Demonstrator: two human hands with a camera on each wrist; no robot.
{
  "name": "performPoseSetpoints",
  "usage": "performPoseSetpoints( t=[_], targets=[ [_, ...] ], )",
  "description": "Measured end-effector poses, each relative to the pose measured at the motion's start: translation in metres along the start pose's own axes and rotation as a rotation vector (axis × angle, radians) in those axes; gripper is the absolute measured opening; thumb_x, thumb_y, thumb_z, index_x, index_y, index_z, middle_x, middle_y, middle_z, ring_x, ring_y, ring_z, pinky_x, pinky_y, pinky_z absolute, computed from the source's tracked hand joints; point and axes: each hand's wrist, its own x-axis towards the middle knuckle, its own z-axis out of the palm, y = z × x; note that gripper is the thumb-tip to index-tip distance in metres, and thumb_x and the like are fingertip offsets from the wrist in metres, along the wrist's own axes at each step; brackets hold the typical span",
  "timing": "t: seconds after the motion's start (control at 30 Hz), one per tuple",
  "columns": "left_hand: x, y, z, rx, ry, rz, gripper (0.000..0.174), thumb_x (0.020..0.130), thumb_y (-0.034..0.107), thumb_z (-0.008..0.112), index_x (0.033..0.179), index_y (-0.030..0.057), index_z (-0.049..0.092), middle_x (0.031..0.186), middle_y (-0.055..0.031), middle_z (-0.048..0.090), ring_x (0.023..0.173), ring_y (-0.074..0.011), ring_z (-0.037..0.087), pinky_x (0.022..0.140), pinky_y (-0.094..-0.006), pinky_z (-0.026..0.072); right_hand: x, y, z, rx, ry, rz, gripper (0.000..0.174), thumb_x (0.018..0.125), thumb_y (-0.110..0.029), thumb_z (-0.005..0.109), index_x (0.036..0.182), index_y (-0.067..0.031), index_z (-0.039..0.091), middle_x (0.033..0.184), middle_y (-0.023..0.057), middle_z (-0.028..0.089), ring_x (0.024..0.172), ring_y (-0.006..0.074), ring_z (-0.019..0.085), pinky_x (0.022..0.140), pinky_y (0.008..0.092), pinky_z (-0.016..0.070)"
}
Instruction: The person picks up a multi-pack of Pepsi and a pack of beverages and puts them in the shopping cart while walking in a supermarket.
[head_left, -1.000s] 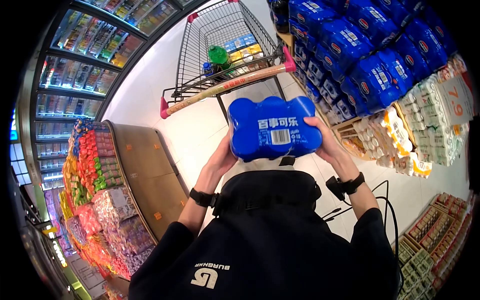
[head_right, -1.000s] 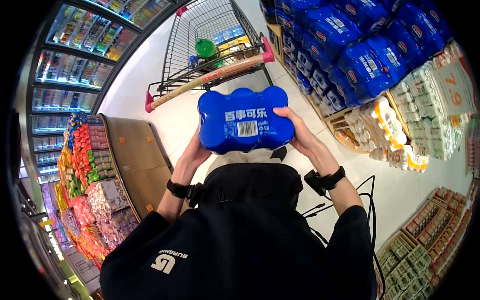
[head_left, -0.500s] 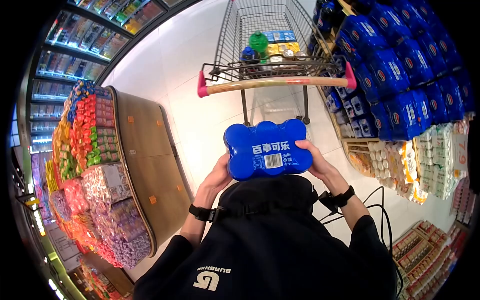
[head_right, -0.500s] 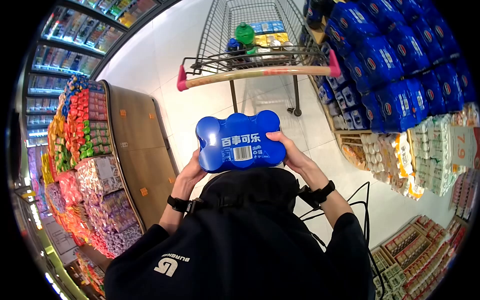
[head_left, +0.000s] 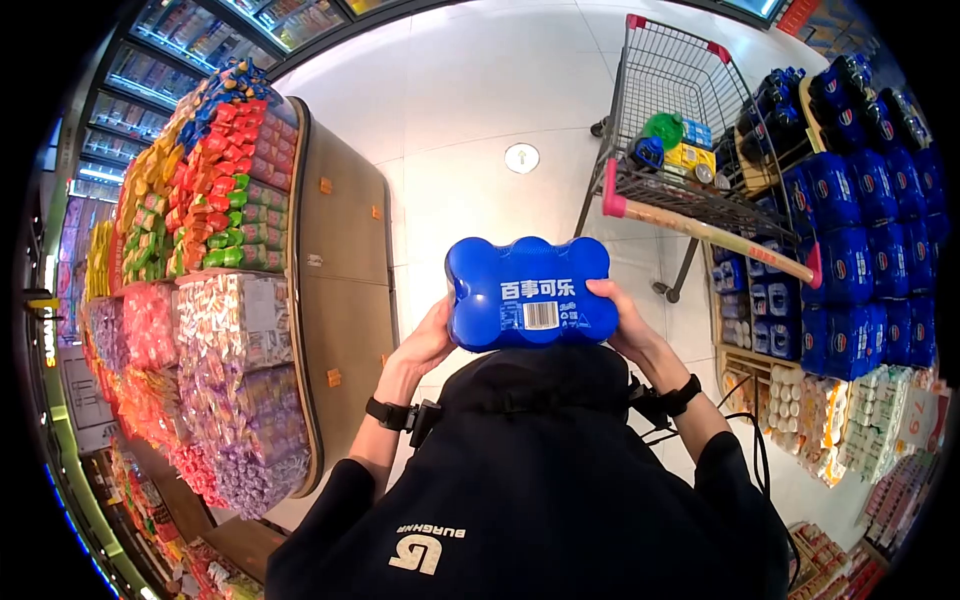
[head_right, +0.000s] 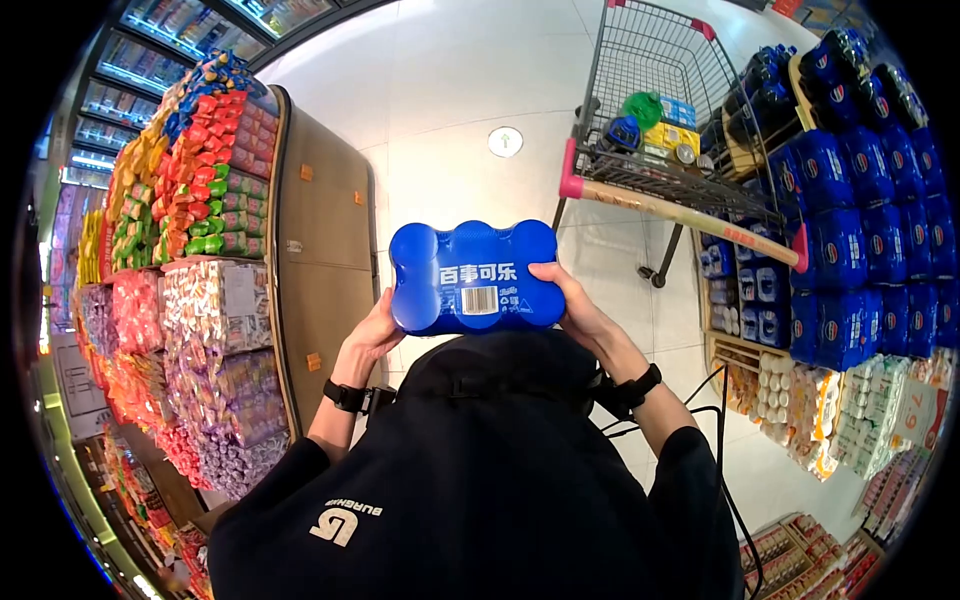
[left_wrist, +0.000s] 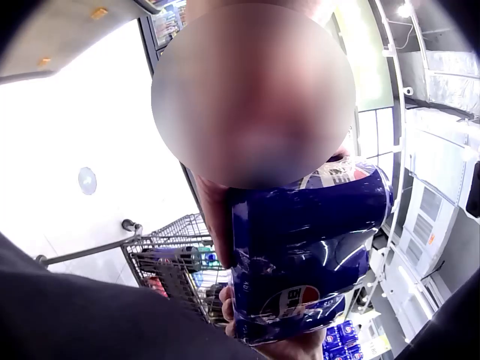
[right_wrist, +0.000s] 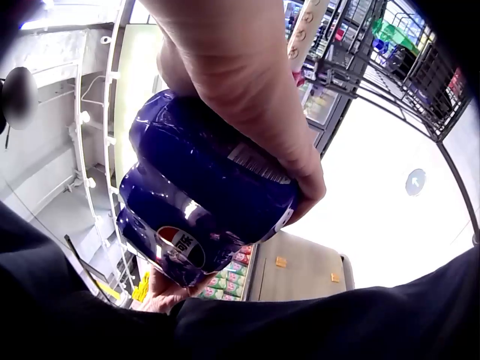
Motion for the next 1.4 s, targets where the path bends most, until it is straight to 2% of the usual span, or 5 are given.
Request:
performPoseSetpoints(
  t=[0.3,0.53,0.73,1.07,1.4],
  targets=[
    [0.044,0.032,-0.058,-0.183,0.074,-0.031,0.080,0.094,0.062,0.046,0.146,0.0019,0.033,0.142,-0.0129,0.047,0.131,-0.0231,0.046,0.112,-0.0390,0.0368,0.066,-0.039,0.024,-0.079,-0.011,0.021,0.086,0.086,-0.046,0.062,0.150,-0.0130,0.013,0.139,0.0169,0.039,0.126,0.0279,0.048,0.105,0.0402,0.0423],
    [0.112,0.081,-0.092,-0.108,0.084,-0.131,0.085,0.093,0.071,0.033,0.147,0.0051,0.035,0.144,-0.0127,0.046,0.131,-0.0245,0.047,0.109,-0.0406,0.0406,0.111,-0.089,0.040,-0.064,0.118,0.021,0.092,0.082,-0.047,0.064,0.150,-0.0087,0.013,0.141,0.0163,0.036,0.131,0.0277,0.040,0.109,0.0421,0.0355],
    [0.186,0.133,-0.108,-0.110,0.134,-0.209,0.087,0.093,0.073,0.028,0.148,0.0057,0.035,0.144,-0.0131,0.046,0.132,-0.0248,0.046,0.109,-0.0405,0.0400,0.160,-0.133,0.027,-0.136,0.226,-0.185,0.097,0.080,-0.043,0.068,0.151,-0.0046,0.014,0.144,0.0174,0.032,0.137,0.0279,0.031,0.114,0.0388,0.0253],
    [0.290,0.195,-0.098,0.164,-0.169,-0.390,0.094,0.090,0.078,0.026,0.149,0.0052,0.032,0.145,-0.0130,0.045,0.132,-0.0250,0.044,0.109,-0.0401,0.0380,0.161,-0.149,0.008,0.069,0.441,-0.306,0.101,0.080,-0.044,0.068,0.152,-0.0070,0.009,0.146,0.0180,0.029,0.138,0.0282,0.030,0.113,0.0397,0.0257],
    [0.421,0.241,-0.043,0.489,-0.435,-0.593,0.079,0.096,0.067,0.037,0.144,0.0043,0.040,0.139,-0.0108,0.051,0.125,-0.0209,0.050,0.104,-0.0364,0.0430,0.162,-0.147,0.003,0.474,0.782,-0.485,0.089,0.087,-0.035,0.063,0.154,-0.0074,0.011,0.147,0.0133,0.033,0.136,0.0243,0.035,0.112,0.0382,0.0315]
  ],
)
